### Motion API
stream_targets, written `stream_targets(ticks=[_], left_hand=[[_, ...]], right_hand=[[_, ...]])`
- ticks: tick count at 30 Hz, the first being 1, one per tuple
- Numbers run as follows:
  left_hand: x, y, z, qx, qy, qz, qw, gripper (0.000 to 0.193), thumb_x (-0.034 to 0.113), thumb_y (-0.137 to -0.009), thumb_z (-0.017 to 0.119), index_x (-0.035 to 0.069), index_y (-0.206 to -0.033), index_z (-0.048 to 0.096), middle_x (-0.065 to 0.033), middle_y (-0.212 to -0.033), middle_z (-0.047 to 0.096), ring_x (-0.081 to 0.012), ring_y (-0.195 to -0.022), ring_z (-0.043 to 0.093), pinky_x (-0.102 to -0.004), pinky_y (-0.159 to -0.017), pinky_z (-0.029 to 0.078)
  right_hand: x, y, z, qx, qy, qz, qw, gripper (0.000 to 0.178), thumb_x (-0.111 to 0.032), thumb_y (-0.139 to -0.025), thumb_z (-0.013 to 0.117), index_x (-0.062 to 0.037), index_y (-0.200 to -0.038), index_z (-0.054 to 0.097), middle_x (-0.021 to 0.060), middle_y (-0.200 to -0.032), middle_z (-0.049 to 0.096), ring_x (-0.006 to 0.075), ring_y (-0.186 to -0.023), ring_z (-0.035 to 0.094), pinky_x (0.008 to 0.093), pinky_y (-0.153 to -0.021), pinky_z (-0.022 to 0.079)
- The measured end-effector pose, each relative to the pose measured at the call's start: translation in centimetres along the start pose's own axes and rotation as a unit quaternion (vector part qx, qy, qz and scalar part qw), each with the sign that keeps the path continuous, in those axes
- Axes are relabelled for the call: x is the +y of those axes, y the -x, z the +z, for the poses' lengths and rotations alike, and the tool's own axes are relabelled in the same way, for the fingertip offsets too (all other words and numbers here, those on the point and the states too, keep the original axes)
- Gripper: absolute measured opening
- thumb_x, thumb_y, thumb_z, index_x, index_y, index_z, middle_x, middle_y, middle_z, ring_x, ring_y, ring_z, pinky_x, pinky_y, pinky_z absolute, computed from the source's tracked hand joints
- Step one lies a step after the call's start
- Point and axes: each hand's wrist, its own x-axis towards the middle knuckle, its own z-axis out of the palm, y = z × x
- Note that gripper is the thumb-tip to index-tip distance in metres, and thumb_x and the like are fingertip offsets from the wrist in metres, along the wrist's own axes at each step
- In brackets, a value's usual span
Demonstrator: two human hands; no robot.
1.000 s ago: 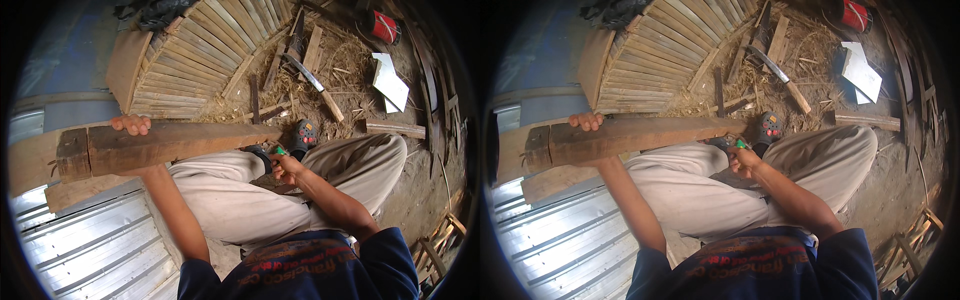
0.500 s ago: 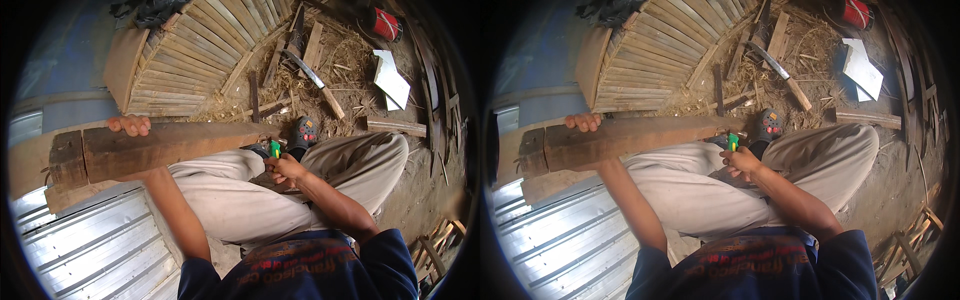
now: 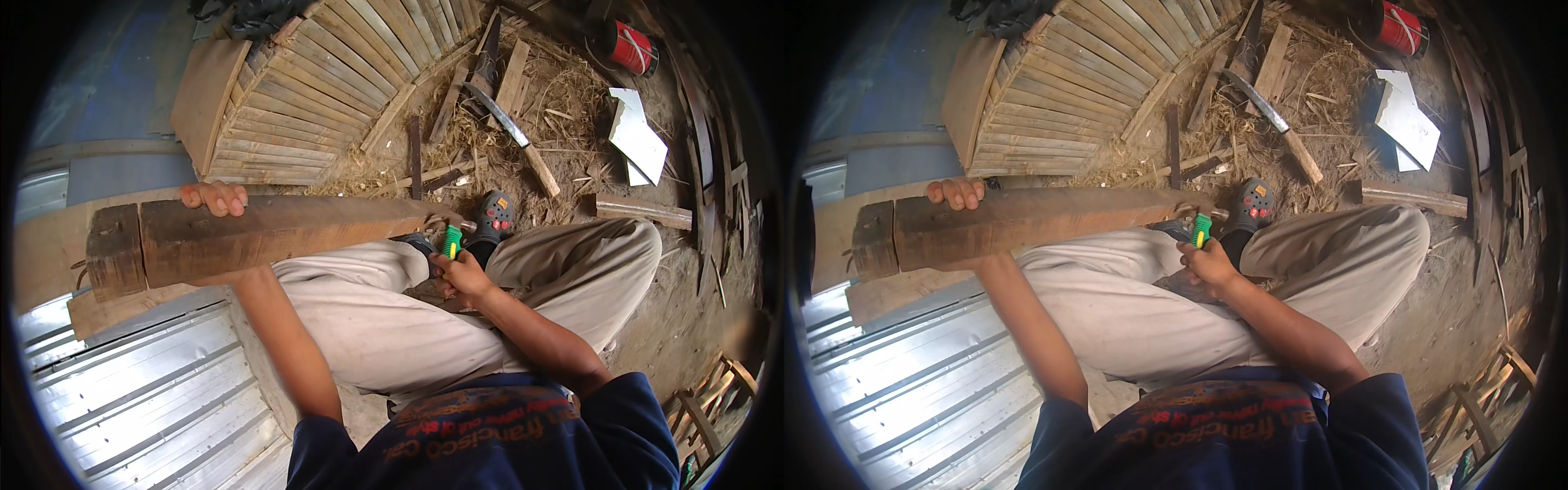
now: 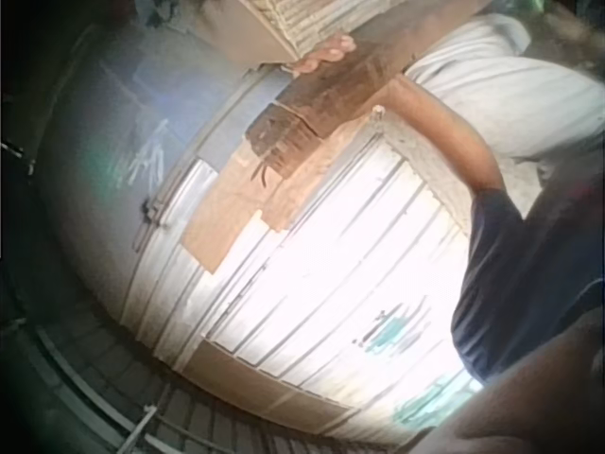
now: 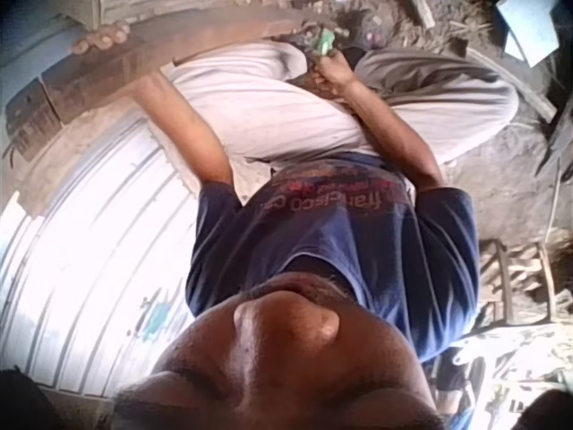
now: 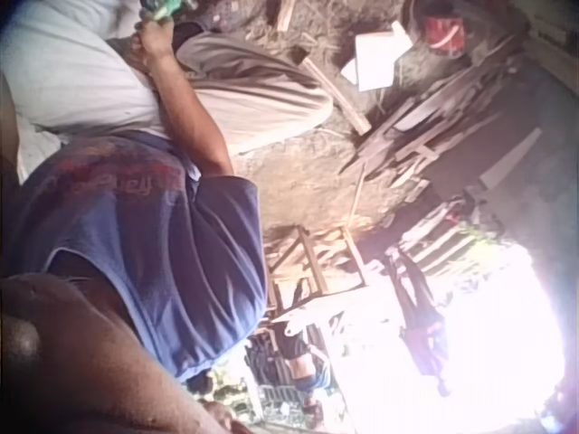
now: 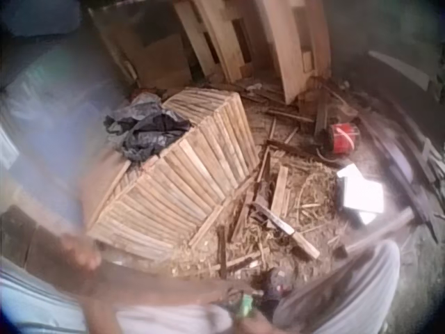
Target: The person sits on the floor and uses a scraper to remove material from a rectangular wooden board. They flip the board and continue scraping, then set it aside and scrape a smaller wooden piece and a longer plank using the same tool.
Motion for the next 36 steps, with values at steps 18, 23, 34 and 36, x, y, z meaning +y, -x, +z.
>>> stream_targets(ticks=[18, 23, 34, 36], left_hand=[[0.3, 0.2, 0.3, 0.023, 0.006, 0.01, 1.0, 0.064, 0.066, -0.087, 0.047, 0.004, -0.104, 0.057, -0.0145, -0.085, 0.059, -0.0276, -0.077, 0.057, -0.0374, -0.078, 0.042], [0.8, 0.6, 0.0, 0.04, -0.012, 0.022, 0.999, 0.067, 0.069, -0.087, 0.046, 0.005, -0.102, 0.057, -0.0139, -0.083, 0.059, -0.0275, -0.075, 0.056, -0.0372, -0.077, 0.041], [0.7, 0.4, -0.2, 0.046, -0.007, 0.02, 0.999, 0.075, 0.074, -0.084, 0.047, 0.003, -0.104, 0.055, -0.015, -0.084, 0.058, -0.0269, -0.077, 0.056, -0.0376, -0.076, 0.042], [0.3, -0.4, -0.1, 0.052, 0.009, 0.018, 0.998, 0.077, 0.075, -0.084, 0.047, 0.002, -0.104, 0.056, -0.0164, -0.083, 0.058, -0.0275, -0.076, 0.056, -0.0379, -0.076, 0.042]], right_hand=[[-0.6, 7.0, 7.0, -0.237, 0.056, 0.059, 0.968, 0.026, -0.031, -0.106, 0.056, -0.012, -0.094, 0.042, 0.0003, -0.069, 0.048, 0.0047, -0.045, 0.035, 0.0221, -0.034, 0.021], [-0.1, 3.7, 2.0, -0.049, -0.078, 0.156, 0.983, 0.018, -0.03, -0.103, 0.057, -0.0163, -0.106, 0.046, -0.0004, -0.075, 0.045, 0.0067, -0.047, 0.031, 0.0213, -0.038, 0.021], [-1.0, 0.8, 3.2, -0.03, 0.086, 0.047, 0.995, 0.021, -0.028, -0.102, 0.059, -0.0135, -0.101, 0.045, 0.001, -0.074, 0.049, 0.0054, -0.047, 0.033, 0.023, -0.039, 0.019], [-1.5, 0.9, 2.5, -0.04, 0.077, 0.057, 0.995, 0.022, -0.03, -0.102, 0.06, -0.0132, -0.1, 0.045, 0.0001, -0.072, 0.048, 0.0052, -0.047, 0.033, 0.0233, -0.039, 0.019]])
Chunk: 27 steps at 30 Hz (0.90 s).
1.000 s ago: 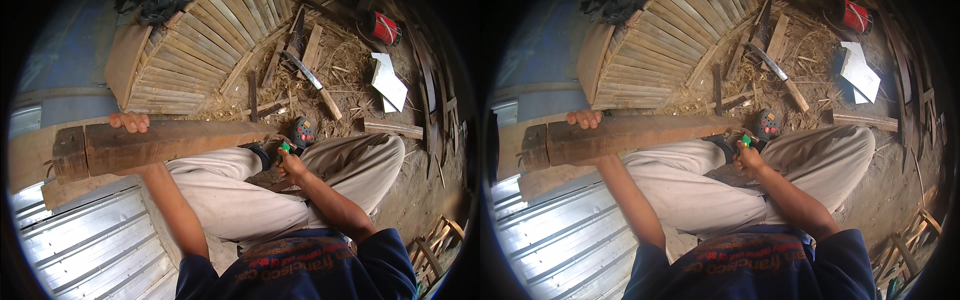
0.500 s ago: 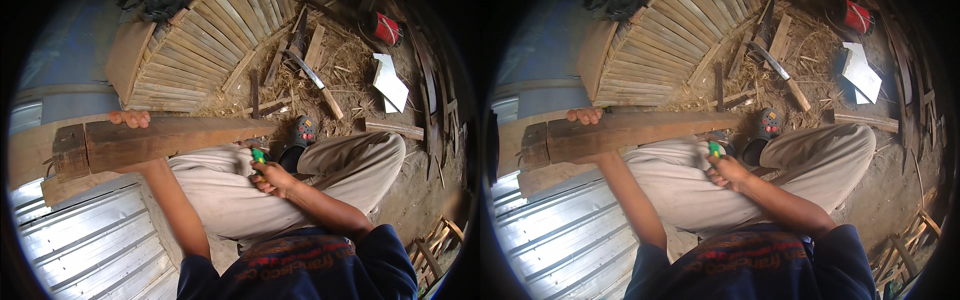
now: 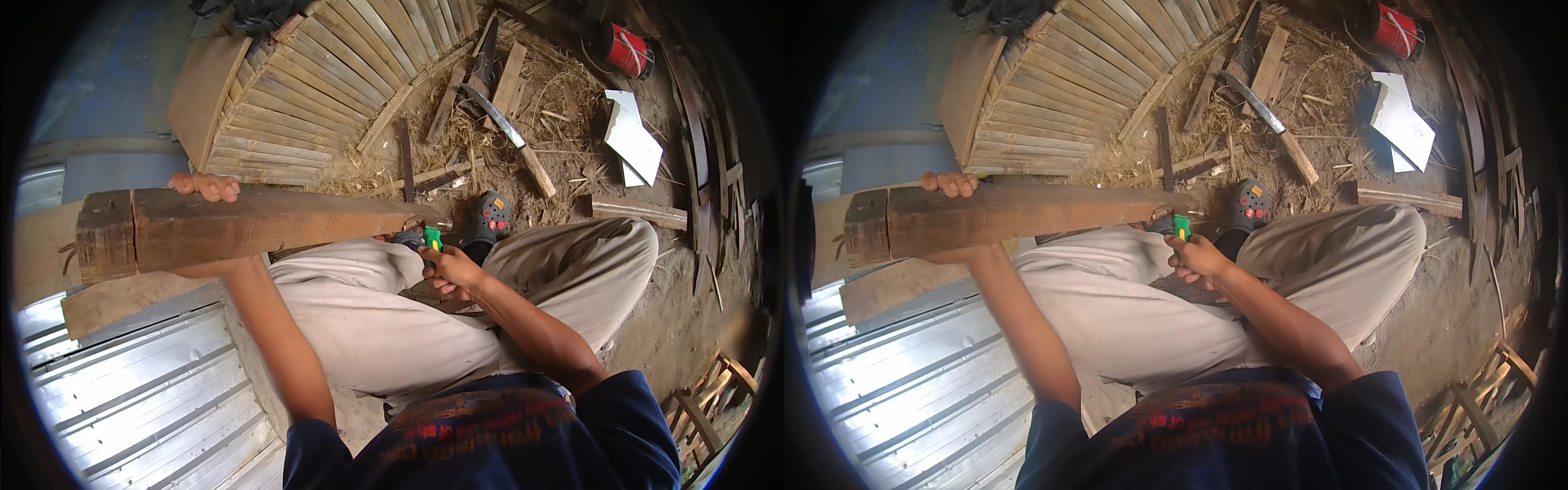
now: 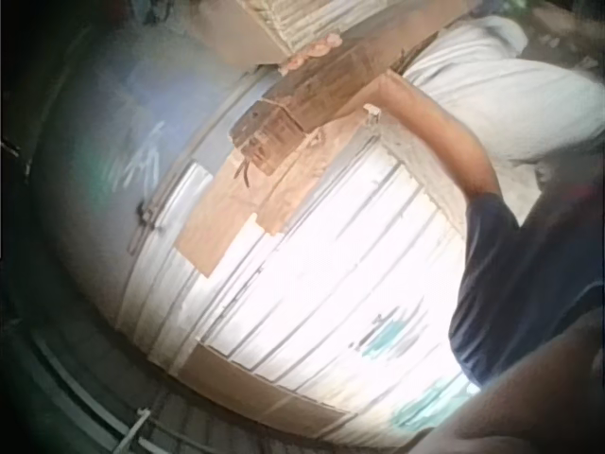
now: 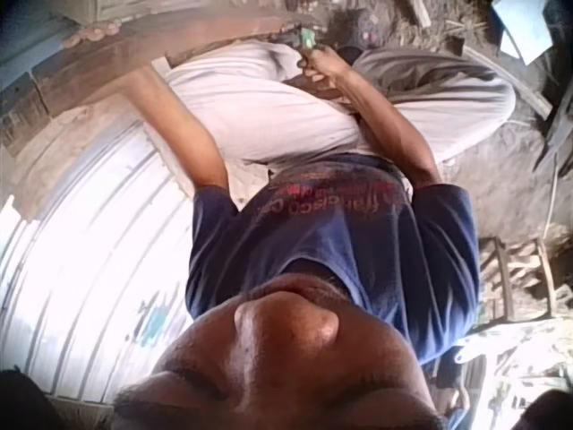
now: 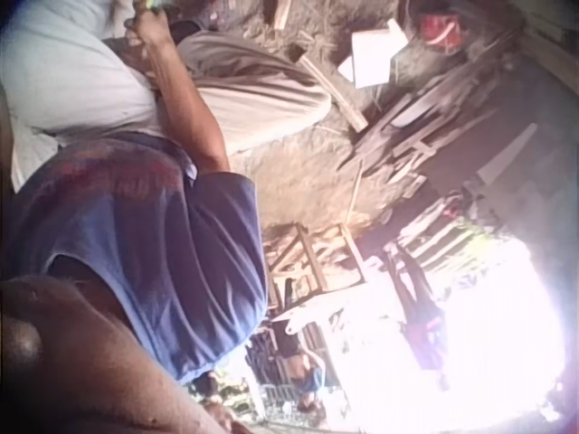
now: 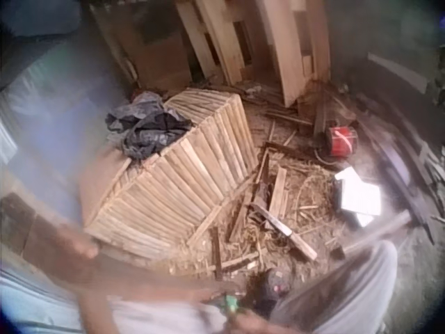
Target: The person sits on the floor and uses a scraper to remove material from a rectangular wooden board. They flip the board and continue scraping, then set it aside and scrape a smaller wooden piece and a longer plank using the same tool.
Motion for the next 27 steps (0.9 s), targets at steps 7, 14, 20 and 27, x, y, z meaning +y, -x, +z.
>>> stream_targets(ticks=[7, 14, 20, 27], left_hand=[[0.0, -0.5, -0.7, -0.034, 0.022, -0.018, 0.999, 0.092, 0.087, -0.083, 0.041, 0.0, -0.112, 0.052, -0.0184, -0.087, 0.061, -0.0279, -0.079, 0.059, -0.0393, -0.078, 0.046], [0.3, -0.6, -1.2, -0.016, 0.008, -0.014, 1.0, 0.094, 0.089, -0.082, 0.039, 0.0, -0.11, 0.053, -0.0193, -0.087, 0.062, -0.029, -0.079, 0.06, -0.04, -0.076, 0.047], [0.4, -0.9, -1.1, -0.036, 0.014, -0.02, 0.999, 0.095, 0.089, -0.082, 0.04, -0.001, -0.109, 0.054, -0.0207, -0.088, 0.062, -0.0301, -0.081, 0.061, -0.042, -0.075, 0.047], [0.7, -0.4, -1.4, -0.035, -0.002, -0.016, 0.999, 0.094, 0.089, -0.082, 0.042, 0.0, -0.11, 0.054, -0.02, -0.089, 0.063, -0.03, -0.081, 0.06, -0.0409, -0.077, 0.046]], right_hand=[[1.6, -2.4, -4.0, 0.068, 0.145, -0.064, 0.985, 0.026, -0.029, -0.102, 0.062, -0.008, -0.096, 0.046, 0.0043, -0.07, 0.053, 0.0095, -0.046, 0.042, 0.0274, -0.039, 0.028], [1.6, -2.0, -0.5, 0.076, -0.044, -0.061, 0.994, 0.027, -0.034, -0.103, 0.059, -0.012, -0.099, 0.045, 0.0027, -0.076, 0.053, 0.0069, -0.049, 0.037, 0.0238, -0.039, 0.023], [0.5, -0.5, 0.9, 0.024, 0.066, -0.029, 0.997, 0.03, -0.035, -0.101, 0.064, -0.0119, -0.104, 0.044, 0.003, -0.076, 0.052, 0.0062, -0.048, 0.036, 0.0228, -0.039, 0.021], [0.7, -1.0, -0.2, 0.012, 0.18, -0.052, 0.982, 0.031, -0.032, -0.1, 0.064, -0.0095, -0.1, 0.043, 0.0004, -0.073, 0.053, 0.0073, -0.049, 0.044, 0.0247, -0.037, 0.034]])
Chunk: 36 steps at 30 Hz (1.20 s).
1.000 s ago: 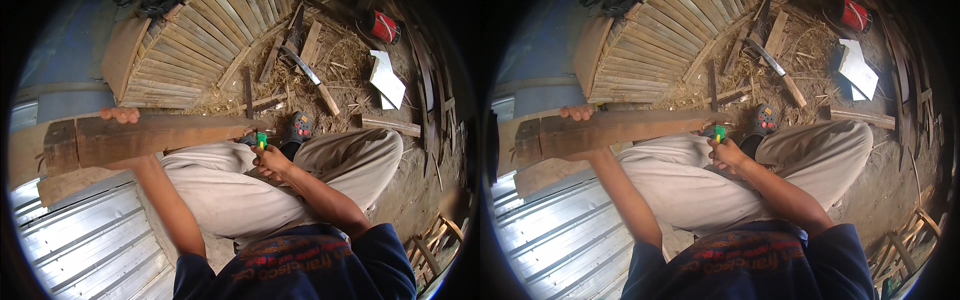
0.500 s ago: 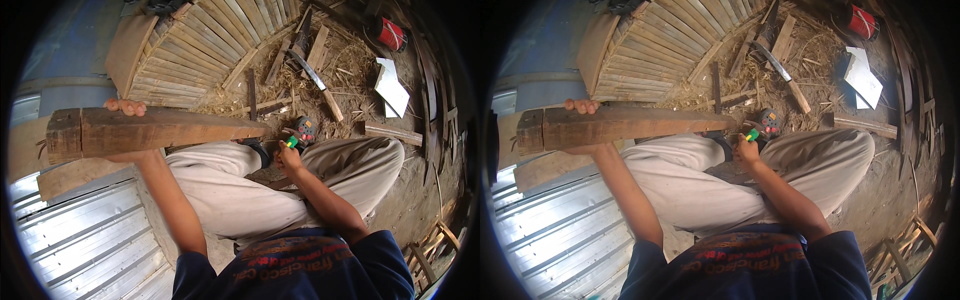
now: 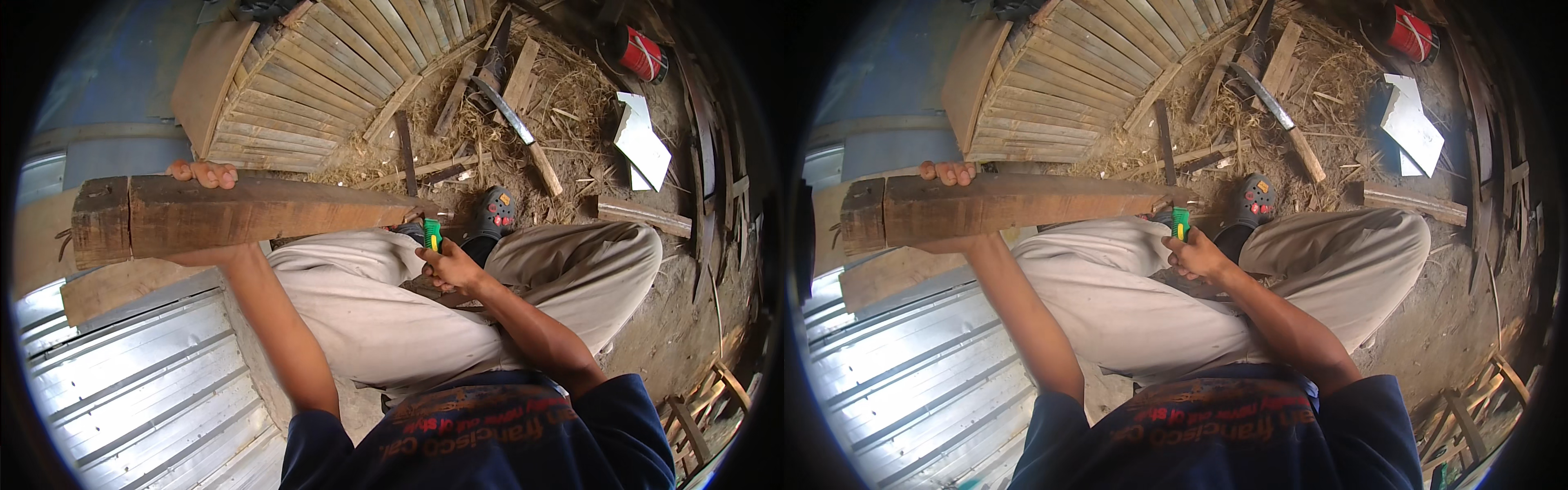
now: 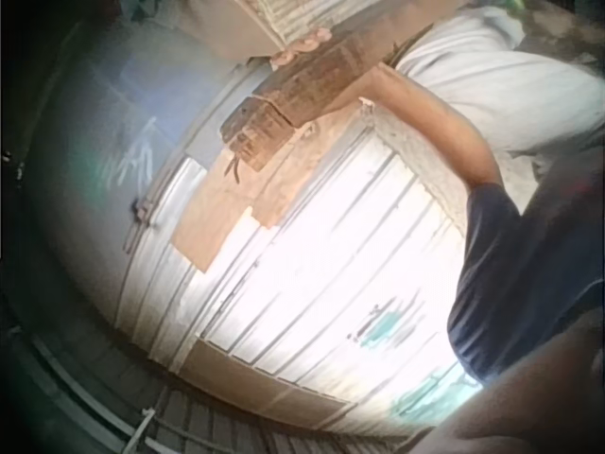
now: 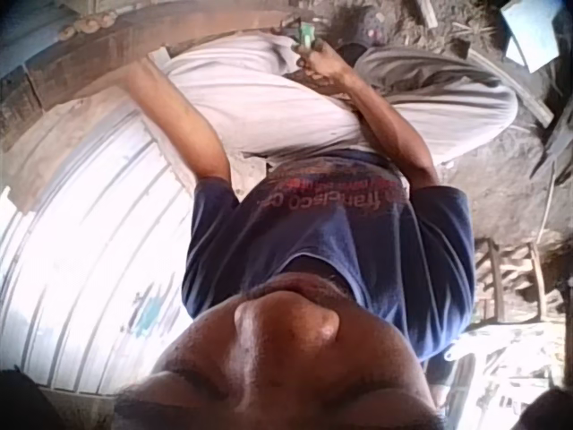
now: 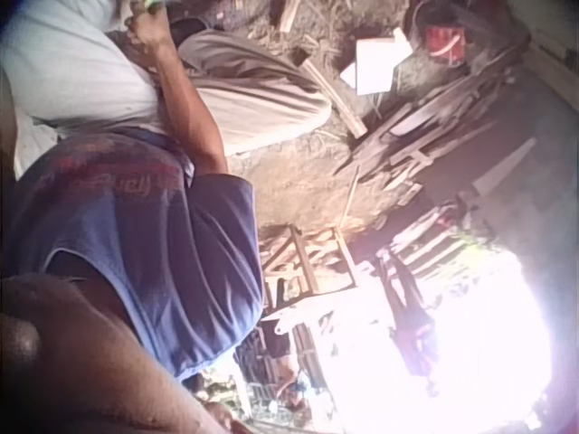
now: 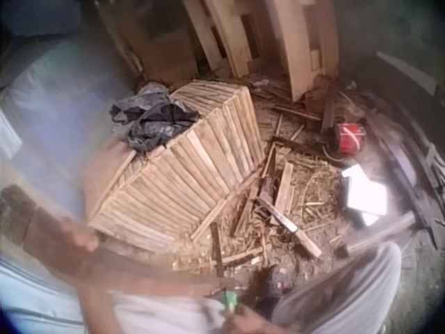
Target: The person sits on the floor and uses a scraper to remove material from a rectangular wooden board. They flip the board and continue scraping, then set it aside and scrape a smaller wooden piece and a longer plank using the same tool.
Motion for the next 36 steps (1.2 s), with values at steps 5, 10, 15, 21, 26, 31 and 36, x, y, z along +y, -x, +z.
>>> stream_targets(ticks=[5, 10, 15, 21, 26, 31, 36], left_hand=[[0.1, 0.6, 0.0, 0.044, -0.012, 0.011, 0.999, 0.092, 0.089, -0.081, 0.038, 0.001, -0.105, 0.055, -0.0167, -0.08, 0.059, -0.0286, -0.073, 0.057, -0.0379, -0.076, 0.041], [0.7, 0.6, -0.4, 0.135, -0.047, 0.028, 0.989, 0.088, 0.086, -0.084, 0.036, 0.002, -0.101, 0.057, -0.0163, -0.074, 0.059, -0.0287, -0.067, 0.056, -0.0387, -0.073, 0.043], [1.0, 0.6, -0.5, 0.126, -0.052, 0.04, 0.99, 0.084, 0.08, -0.089, 0.034, 0.001, -0.101, 0.058, -0.0178, -0.078, 0.063, -0.028, -0.069, 0.06, -0.0389, -0.066, 0.05], [0.3, 0.6, 0.6, 0.129, -0.04, 0.051, 0.99, 0.084, 0.078, -0.091, 0.031, 0.0, -0.1, 0.058, -0.0183, -0.075, 0.061, -0.0287, -0.065, 0.06, -0.039, -0.063, 0.052], [-0.1, 0.8, 2.1, 0.158, -0.061, 0.057, 0.984, 0.077, 0.073, -0.09, 0.034, 0.0, -0.095, 0.057, -0.0174, -0.072, 0.059, -0.028, -0.064, 0.058, -0.0371, -0.063, 0.048], [-0.2, 0.8, 2.6, 0.147, -0.065, 0.056, 0.985, 0.08, 0.075, -0.09, 0.032, 0.0, -0.095, 0.058, -0.0185, -0.073, 0.059, -0.0285, -0.064, 0.058, -0.0373, -0.064, 0.048], [0.2, 0.9, 2.0, 0.155, -0.045, 0.065, 0.985, 0.085, 0.08, -0.089, 0.029, 0.0, -0.095, 0.058, -0.0178, -0.073, 0.059, -0.0287, -0.063, 0.057, -0.0371, -0.063, 0.045]], right_hand=[[0.4, 0.0, -0.7, -0.045, -0.001, -0.035, 0.998, 0.028, -0.025, -0.097, 0.066, -0.009, -0.102, 0.043, 0.0, -0.071, 0.053, 0.0075, -0.05, 0.046, 0.0247, -0.039, 0.036], [0.1, -0.5, -1.9, -0.053, 0.064, -0.052, 0.995, 0.034, -0.023, -0.094, 0.068, -0.0074, -0.109, 0.041, 0.0006, -0.072, 0.056, 0.0081, -0.051, 0.048, 0.026, -0.042, 0.041], [1.0, -0.9, -2.1, -0.074, 0.066, -0.085, 0.991, 0.036, -0.02, -0.095, 0.067, -0.0068, -0.113, 0.039, 0.0015, -0.072, 0.057, 0.0091, -0.051, 0.05, 0.0267, -0.043, 0.042], [0.6, -2.3, -1.1, -0.04, -0.036, -0.043, 0.998, 0.015, -0.012, -0.095, 0.066, -0.0026, -0.096, 0.054, 0.0062, -0.07, 0.055, 0.0132, -0.053, 0.052, 0.0298, -0.042, 0.043], [-1.3, -3.1, -0.5, 0.043, -0.02, 0.035, 0.998, 0.02, -0.011, -0.093, 0.069, -0.0009, -0.084, 0.055, 0.0048, -0.068, 0.052, 0.0139, -0.054, 0.051, 0.0303, -0.041, 0.045], [-0.8, -2.2, 1.6, 0.045, -0.053, 0.045, 0.997, 0.02, -0.012, -0.094, 0.07, -0.0017, -0.091, 0.053, 0.0047, -0.067, 0.052, 0.014, -0.053, 0.051, 0.0304, -0.04, 0.045], [-2.1, -2.3, 0.6, 0.015, -0.047, 0.083, 0.995, 0.02, -0.012, -0.093, 0.07, -0.0019, -0.091, 0.053, 0.0037, -0.07, 0.052, 0.0123, -0.055, 0.052, 0.029, -0.04, 0.045]])
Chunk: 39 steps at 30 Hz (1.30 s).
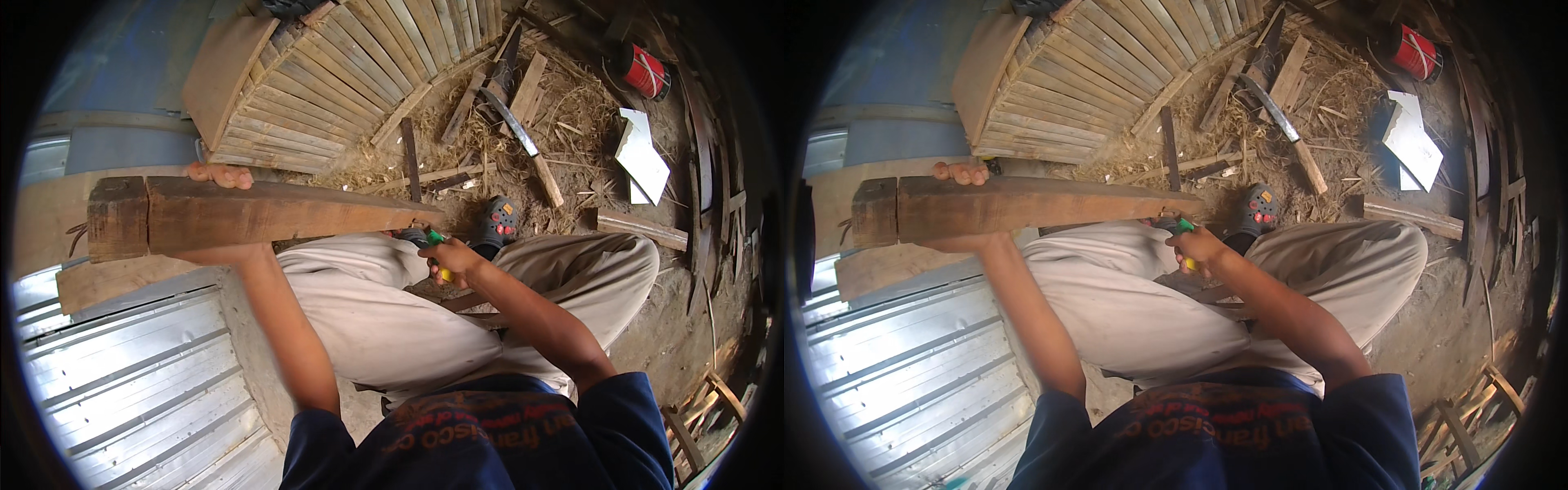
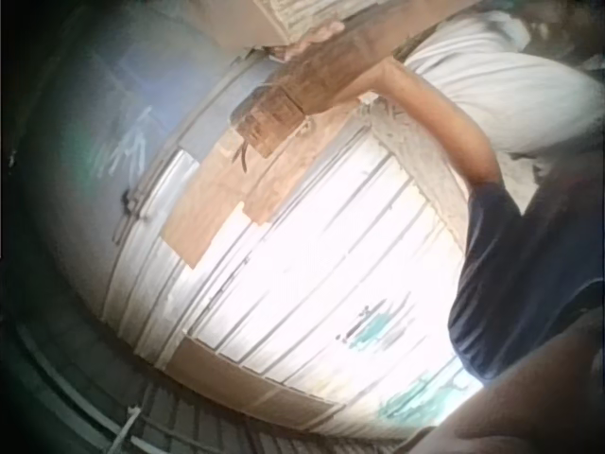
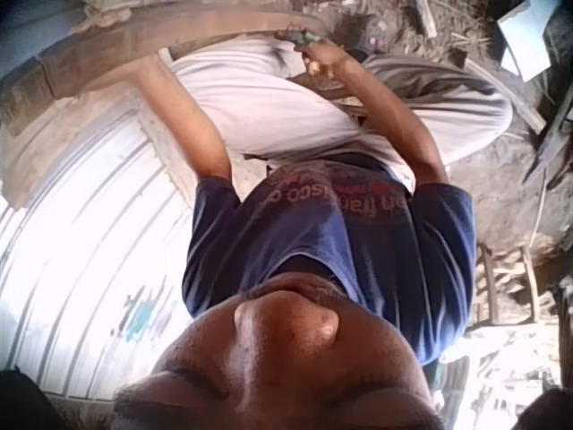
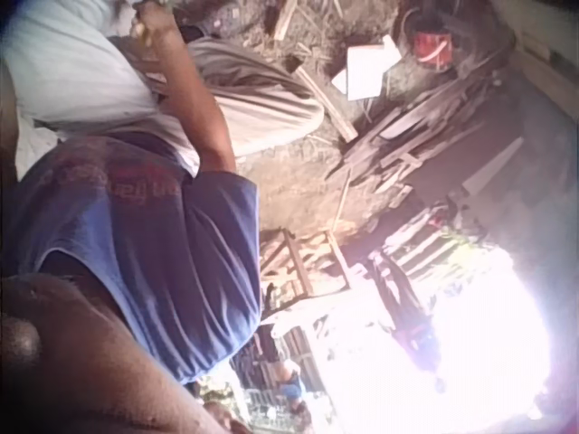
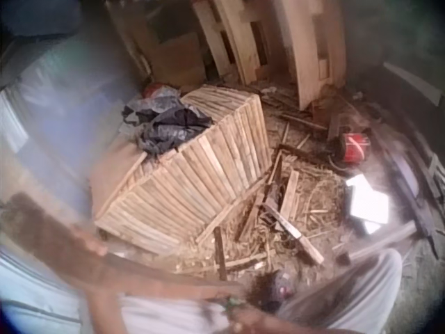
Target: The person sits on the floor and uses a scraper to remove material from a rectangular wooden board. They flip the board and continue scraping, then set it aside and scrape a smaller wooden piece and a longer plank using the same tool.
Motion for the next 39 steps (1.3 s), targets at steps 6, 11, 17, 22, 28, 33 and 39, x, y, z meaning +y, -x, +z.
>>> stream_targets(ticks=[6, 11, 17, 22, 28, 33, 39], left_hand=[[0.1, -0.5, -1.8, -0.082, 0.032, -0.023, 0.996, 0.094, 0.088, -0.086, 0.031, 0.0, -0.104, 0.056, -0.0189, -0.082, 0.06, -0.0282, -0.073, 0.058, -0.037, -0.072, 0.046], [0.2, -0.7, -3.2, -0.099, 0.035, -0.032, 0.994, 0.095, 0.09, -0.085, 0.035, -0.001, -0.108, 0.054, -0.0201, -0.085, 0.06, -0.0285, -0.077, 0.059, -0.0378, -0.075, 0.047], [0.3, -0.6, -2.6, -0.069, 0.003, -0.02, 0.997, 0.092, 0.088, -0.084, 0.033, 0.001, -0.103, 0.056, -0.0164, -0.079, 0.058, -0.0286, -0.072, 0.057, -0.0381, -0.074, 0.042], [0.3, 0.0, -2.2, -0.07, 0.013, -0.027, 0.997, 0.092, 0.088, -0.084, 0.036, 0.0, -0.104, 0.055, -0.0173, -0.081, 0.057, -0.0287, -0.075, 0.056, -0.0383, -0.074, 0.042], [1.1, -0.6, -2.9, -0.349, 0.065, -0.087, 0.931, 0.061, 0.02, -0.095, 0.067, 0.001, -0.148, 0.043, -0.0197, -0.141, 0.057, -0.0384, -0.128, 0.055, -0.0585, -0.111, 0.039], [0.6, 0.4, -2.6, -0.204, 0.037, -0.022, 0.978, 0.068, 0.054, -0.089, 0.057, -0.001, -0.129, 0.047, -0.0193, -0.112, 0.057, -0.034, -0.103, 0.057, -0.0481, -0.094, 0.042], [0.6, 0.3, -3.2, -0.143, 0.009, -0.014, 0.99, 0.084, 0.077, -0.084, 0.052, -0.001, -0.115, 0.049, -0.0194, -0.091, 0.057, -0.0308, -0.083, 0.058, -0.0401, -0.081, 0.043]], right_hand=[[-1.4, 0.0, -1.5, -0.035, 0.058, 0.01, 0.998, 0.02, -0.011, -0.093, 0.071, -0.0028, -0.09, 0.053, 0.0034, -0.076, 0.053, 0.0109, -0.057, 0.052, 0.0289, -0.045, 0.048], [-1.6, -0.4, -1.8, -0.04, 0.1, 0.035, 0.994, 0.019, -0.011, -0.092, 0.071, -0.0025, -0.09, 0.055, 0.0035, -0.075, 0.054, 0.012, -0.057, 0.053, 0.0302, -0.046, 0.049], [-2.9, -1.0, -2.4, -0.046, 0.208, 0.062, 0.975, 0.018, -0.013, -0.089, 0.071, 0.0008, -0.091, 0.06, 0.0067, -0.071, 0.058, 0.0175, -0.057, 0.059, 0.0346, -0.047, 0.052], [-4.2, -0.9, -1.8, 0.008, 0.293, 0.084, 0.952, 0.015, -0.01, -0.086, 0.069, 0.0003, -0.078, 0.063, 0.0088, -0.067, 0.061, 0.0201, -0.056, 0.061, 0.0366, -0.049, 0.052], [-3.7, 0.5, -0.7, 0.057, 0.531, -0.106, 0.839, 0.026, -0.012, -0.076, 0.058, 0.0102, -0.084, 0.068, 0.0224, -0.072, 0.07, 0.0334, -0.076, 0.075, 0.0427, -0.068, 0.06], [-2.7, 0.7, -1.0, 0.07, 0.54, -0.152, 0.825, 0.03, -0.014, -0.074, 0.058, 0.0142, -0.072, 0.068, 0.0289, -0.075, 0.07, 0.0409, -0.082, 0.073, 0.0437, -0.082, 0.059], [-1.9, 0.1, -1.3, 0.098, 0.508, -0.137, 0.845, 0.035, -0.017, -0.073, 0.06, 0.0171, -0.076, 0.067, 0.0349, -0.077, 0.067, 0.0459, -0.085, 0.071, 0.0469, -0.081, 0.057]])
